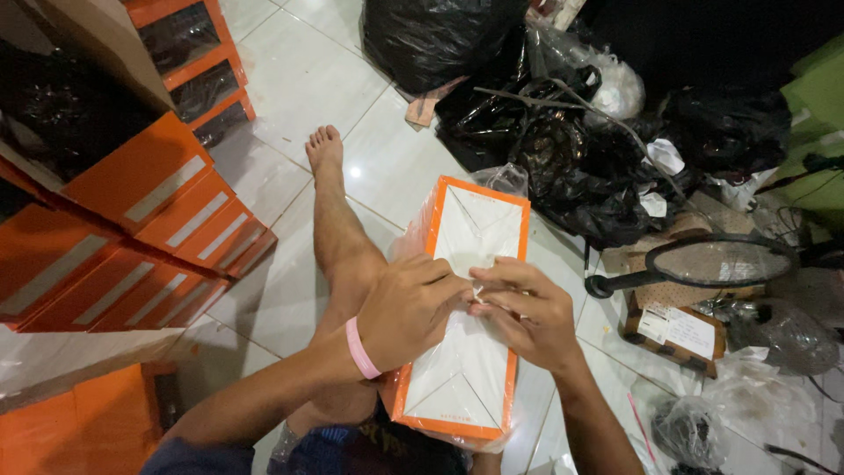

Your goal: The person sits on the floor and wraps an orange shoebox containing black shoes with clear plastic film. They fold the film around the box, seal it, and place the wrapped box onto a stack of similar boxes.

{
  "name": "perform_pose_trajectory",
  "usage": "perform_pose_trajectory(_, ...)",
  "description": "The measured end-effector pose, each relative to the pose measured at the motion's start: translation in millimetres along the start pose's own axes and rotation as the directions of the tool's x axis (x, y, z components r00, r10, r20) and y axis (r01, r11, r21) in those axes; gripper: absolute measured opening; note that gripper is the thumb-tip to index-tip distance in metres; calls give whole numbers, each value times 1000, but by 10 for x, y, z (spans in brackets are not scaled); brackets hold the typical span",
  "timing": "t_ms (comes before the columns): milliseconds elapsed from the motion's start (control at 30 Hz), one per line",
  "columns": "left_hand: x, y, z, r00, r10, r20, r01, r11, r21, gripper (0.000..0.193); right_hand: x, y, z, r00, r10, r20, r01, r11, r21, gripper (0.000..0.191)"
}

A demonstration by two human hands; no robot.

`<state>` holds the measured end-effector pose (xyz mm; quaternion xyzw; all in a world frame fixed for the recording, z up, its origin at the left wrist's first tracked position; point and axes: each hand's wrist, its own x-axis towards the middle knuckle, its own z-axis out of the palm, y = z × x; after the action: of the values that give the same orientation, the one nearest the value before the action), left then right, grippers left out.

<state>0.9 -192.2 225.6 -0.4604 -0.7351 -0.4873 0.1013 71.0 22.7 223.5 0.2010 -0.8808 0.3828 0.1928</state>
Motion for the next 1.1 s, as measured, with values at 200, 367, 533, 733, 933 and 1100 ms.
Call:
perform_pose_trajectory(200,-33,-43,-236,1000,19,-7,-17,979,202,17,-278,73,118,952,68,-299,-79,997,-25,9)
perform_pose_trajectory(367,-69,-159,-307,997,78,7,-77,975,210,20,-466,194,197,935,101,-340,-83,994,68,9)
perform_pose_trajectory(533,-153,-213,-455,999,-16,44,4,966,259,16,-553,486,310,933,156,-325,-69,962,263,8)
perform_pose_trajectory(733,-428,-265,-1086,951,-309,-7,273,828,490,9,-924,1170,935,503,839,-207,-444,457,770,31)
perform_pose_trajectory(933,-946,-554,-1139,812,-575,-103,568,738,364,72,-1533,1951,2291,574,773,271,-584,154,797,50)
perform_pose_trajectory(1100,-1193,-650,-1159,696,-718,-11,665,639,386,114,-1640,2412,2788,477,767,430,-534,-135,834,51)
